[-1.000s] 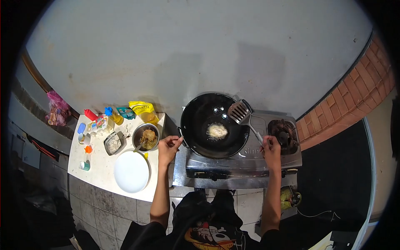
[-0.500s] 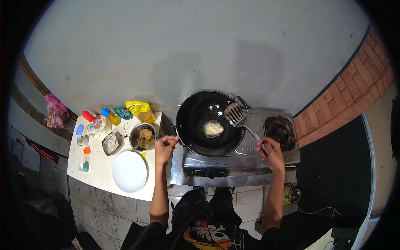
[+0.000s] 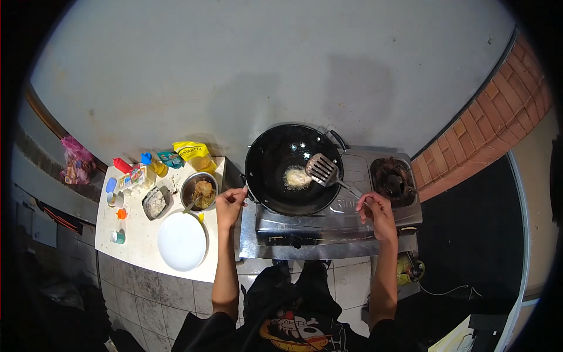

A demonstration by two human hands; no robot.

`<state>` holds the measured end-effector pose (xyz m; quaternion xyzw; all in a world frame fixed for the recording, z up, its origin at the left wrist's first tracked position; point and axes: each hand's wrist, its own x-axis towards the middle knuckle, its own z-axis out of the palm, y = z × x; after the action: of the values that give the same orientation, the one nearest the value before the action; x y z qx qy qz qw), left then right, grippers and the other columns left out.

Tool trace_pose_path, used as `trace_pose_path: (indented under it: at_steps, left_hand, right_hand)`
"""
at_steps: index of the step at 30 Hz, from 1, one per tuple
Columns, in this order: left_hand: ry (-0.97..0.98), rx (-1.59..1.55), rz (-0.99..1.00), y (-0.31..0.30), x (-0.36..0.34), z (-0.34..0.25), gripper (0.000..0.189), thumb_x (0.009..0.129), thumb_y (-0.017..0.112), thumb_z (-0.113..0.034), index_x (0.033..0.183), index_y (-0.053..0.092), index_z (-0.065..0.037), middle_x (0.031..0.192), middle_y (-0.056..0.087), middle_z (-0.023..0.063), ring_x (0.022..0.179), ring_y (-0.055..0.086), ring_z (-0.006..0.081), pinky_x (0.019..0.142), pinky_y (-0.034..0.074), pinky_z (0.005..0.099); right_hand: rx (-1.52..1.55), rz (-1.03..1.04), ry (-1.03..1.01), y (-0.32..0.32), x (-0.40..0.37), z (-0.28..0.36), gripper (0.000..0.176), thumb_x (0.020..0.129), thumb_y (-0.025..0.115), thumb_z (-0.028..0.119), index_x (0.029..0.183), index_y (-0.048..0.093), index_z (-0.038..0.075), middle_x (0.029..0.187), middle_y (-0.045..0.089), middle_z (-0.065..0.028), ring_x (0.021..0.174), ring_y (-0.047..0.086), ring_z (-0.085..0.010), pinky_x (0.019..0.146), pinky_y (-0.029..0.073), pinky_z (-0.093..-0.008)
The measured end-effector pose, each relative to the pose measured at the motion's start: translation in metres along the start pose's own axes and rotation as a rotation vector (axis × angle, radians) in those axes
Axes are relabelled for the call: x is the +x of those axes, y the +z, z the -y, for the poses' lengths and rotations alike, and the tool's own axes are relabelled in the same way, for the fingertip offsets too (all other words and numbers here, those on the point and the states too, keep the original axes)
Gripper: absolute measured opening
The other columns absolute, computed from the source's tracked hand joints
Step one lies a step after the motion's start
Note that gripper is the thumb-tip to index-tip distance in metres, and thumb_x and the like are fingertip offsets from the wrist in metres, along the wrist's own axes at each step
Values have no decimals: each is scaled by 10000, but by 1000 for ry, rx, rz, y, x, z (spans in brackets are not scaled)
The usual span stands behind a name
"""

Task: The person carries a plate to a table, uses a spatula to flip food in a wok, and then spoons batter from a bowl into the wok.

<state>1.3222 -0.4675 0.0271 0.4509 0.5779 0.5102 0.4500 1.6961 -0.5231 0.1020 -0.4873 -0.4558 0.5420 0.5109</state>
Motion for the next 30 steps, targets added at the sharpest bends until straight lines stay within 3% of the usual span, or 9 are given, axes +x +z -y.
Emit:
trace_pose_path:
  at_steps: [10, 21, 23, 30]
  left_hand:
    - [56, 79, -68, 7, -5, -6, 233, 848, 682, -179, 804, 656, 49, 660, 618, 39, 563, 552, 72, 526, 502, 230]
    - [48, 102, -68, 7, -4, -5, 283, 843, 690, -222, 815, 659, 58, 659, 614, 34, 561, 557, 74, 518, 501, 224]
    - [50, 121, -85, 7, -4, -7, 246, 839, 688, -165, 799, 658, 76, 639, 613, 51, 544, 550, 80, 499, 498, 235]
    - [115, 159, -83, 6, -2, -4, 266, 830, 696, -176, 865, 651, 84, 666, 632, 75, 540, 565, 89, 476, 499, 235]
  right_hand:
    - [-44, -51, -134, 24, -3, 10, 45, 902, 530, 35, 872, 550, 8, 728, 564, -53, 551, 469, -68, 469, 387, -217]
    - [-122, 30, -183, 35, 0, 15, 101, 917, 544, 89, 937, 563, -7, 693, 585, -64, 511, 472, -66, 468, 384, -210]
    - [-128, 37, -192, 35, -2, 16, 105, 921, 537, 94, 947, 562, -4, 691, 590, -62, 507, 466, -58, 461, 372, -208]
    - [-154, -27, -236, 26, -1, 11, 64, 918, 530, 79, 916, 553, 19, 679, 532, -12, 535, 444, -48, 480, 360, -207]
